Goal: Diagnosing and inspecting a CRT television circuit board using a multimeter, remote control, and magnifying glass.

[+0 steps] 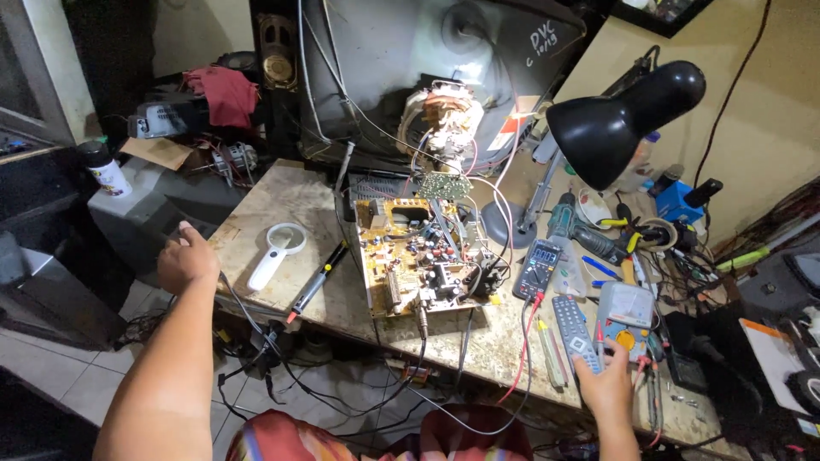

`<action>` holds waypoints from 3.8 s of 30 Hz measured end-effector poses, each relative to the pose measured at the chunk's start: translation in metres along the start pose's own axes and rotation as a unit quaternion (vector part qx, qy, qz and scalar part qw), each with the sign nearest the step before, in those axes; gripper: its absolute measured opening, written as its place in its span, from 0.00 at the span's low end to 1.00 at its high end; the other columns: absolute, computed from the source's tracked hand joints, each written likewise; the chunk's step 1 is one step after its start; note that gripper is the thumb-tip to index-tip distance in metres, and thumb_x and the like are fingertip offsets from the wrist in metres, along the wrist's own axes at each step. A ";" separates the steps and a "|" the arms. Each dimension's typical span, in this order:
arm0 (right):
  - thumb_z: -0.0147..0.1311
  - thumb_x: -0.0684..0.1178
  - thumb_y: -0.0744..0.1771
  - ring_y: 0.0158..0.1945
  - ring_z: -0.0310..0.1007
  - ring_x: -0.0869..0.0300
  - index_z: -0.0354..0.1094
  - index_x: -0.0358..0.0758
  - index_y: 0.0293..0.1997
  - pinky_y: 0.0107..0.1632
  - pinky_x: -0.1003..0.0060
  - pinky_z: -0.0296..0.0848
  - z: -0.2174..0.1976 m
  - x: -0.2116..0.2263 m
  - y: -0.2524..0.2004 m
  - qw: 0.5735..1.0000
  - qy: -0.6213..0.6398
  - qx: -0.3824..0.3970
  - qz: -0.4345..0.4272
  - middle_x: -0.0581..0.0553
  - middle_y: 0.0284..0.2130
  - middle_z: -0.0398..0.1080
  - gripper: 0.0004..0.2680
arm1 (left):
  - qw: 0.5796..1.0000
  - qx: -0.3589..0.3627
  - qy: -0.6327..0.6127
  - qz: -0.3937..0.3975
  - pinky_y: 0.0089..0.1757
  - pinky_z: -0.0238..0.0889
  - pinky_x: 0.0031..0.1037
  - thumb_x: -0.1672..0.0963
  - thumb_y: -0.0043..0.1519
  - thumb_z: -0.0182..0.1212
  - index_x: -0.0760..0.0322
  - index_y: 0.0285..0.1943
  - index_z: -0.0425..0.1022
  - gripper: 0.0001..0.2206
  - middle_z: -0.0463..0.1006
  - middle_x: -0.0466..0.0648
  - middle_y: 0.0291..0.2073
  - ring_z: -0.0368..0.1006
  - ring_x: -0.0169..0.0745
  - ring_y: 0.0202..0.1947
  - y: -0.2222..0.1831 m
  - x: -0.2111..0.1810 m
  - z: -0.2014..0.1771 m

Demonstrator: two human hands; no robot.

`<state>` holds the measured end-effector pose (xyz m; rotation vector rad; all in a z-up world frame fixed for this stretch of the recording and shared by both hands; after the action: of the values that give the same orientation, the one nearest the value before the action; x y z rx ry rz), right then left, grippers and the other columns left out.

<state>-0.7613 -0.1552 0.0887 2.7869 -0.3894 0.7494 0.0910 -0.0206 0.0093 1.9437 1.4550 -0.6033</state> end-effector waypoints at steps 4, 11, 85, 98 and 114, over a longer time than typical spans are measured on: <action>0.59 0.60 0.64 0.48 0.75 0.45 0.68 0.44 0.61 0.50 0.52 0.73 0.011 -0.015 0.005 0.996 -0.090 -0.006 -0.012 0.36 0.53 0.69 0.21 | 1.000 0.005 -0.015 -0.019 0.39 0.68 0.51 0.42 0.77 0.39 0.73 0.44 0.81 0.33 0.82 0.66 0.39 0.77 0.69 0.36 -0.002 0.000 0.000; 0.60 0.63 0.64 0.50 0.73 0.46 0.72 0.40 0.57 0.51 0.52 0.72 0.003 -0.002 -0.001 0.990 -0.137 0.003 0.010 0.38 0.50 0.70 0.21 | 1.000 0.011 -0.006 -0.017 0.38 0.69 0.50 0.42 0.78 0.39 0.75 0.45 0.81 0.33 0.83 0.65 0.38 0.79 0.68 0.33 -0.001 0.000 0.000; 0.48 0.43 0.66 0.27 0.67 0.57 0.61 0.36 0.52 0.30 0.65 0.68 0.117 0.367 -0.332 0.475 0.649 0.527 0.274 0.37 0.32 0.69 0.10 | 0.996 0.064 -0.044 -0.032 0.40 0.68 0.55 0.42 0.75 0.36 0.71 0.45 0.81 0.32 0.82 0.63 0.42 0.78 0.69 0.38 -0.012 -0.014 -0.021; 0.66 0.42 0.57 0.45 0.73 0.60 0.58 0.39 0.66 0.52 0.66 0.70 0.098 0.145 -0.286 0.712 0.450 0.526 -0.119 0.43 0.46 0.73 0.29 | 0.999 0.022 -0.033 0.001 0.43 0.63 0.52 0.40 0.75 0.34 0.70 0.47 0.80 0.35 0.74 0.66 0.45 0.73 0.68 0.38 0.001 -0.005 -0.006; 0.63 0.52 0.64 0.40 0.73 0.40 0.73 0.28 0.56 0.45 0.53 0.73 -0.027 0.008 -0.089 0.988 0.040 -0.106 -0.107 0.29 0.39 0.73 0.19 | 0.998 -0.011 -0.048 0.035 0.45 0.64 0.49 0.39 0.74 0.34 0.70 0.47 0.81 0.36 0.79 0.64 0.43 0.74 0.66 0.41 0.019 0.011 0.013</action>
<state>-0.7394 -0.0659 0.1022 2.5397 -0.1432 0.7197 0.1121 -0.0260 -0.0033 1.9130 1.3244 -0.6381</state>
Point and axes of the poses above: each hand's wrist, its own y-axis towards the middle knuckle, its own z-axis out of the palm, x = y × z, the point moved 9 cm from there along y, towards the middle knuckle
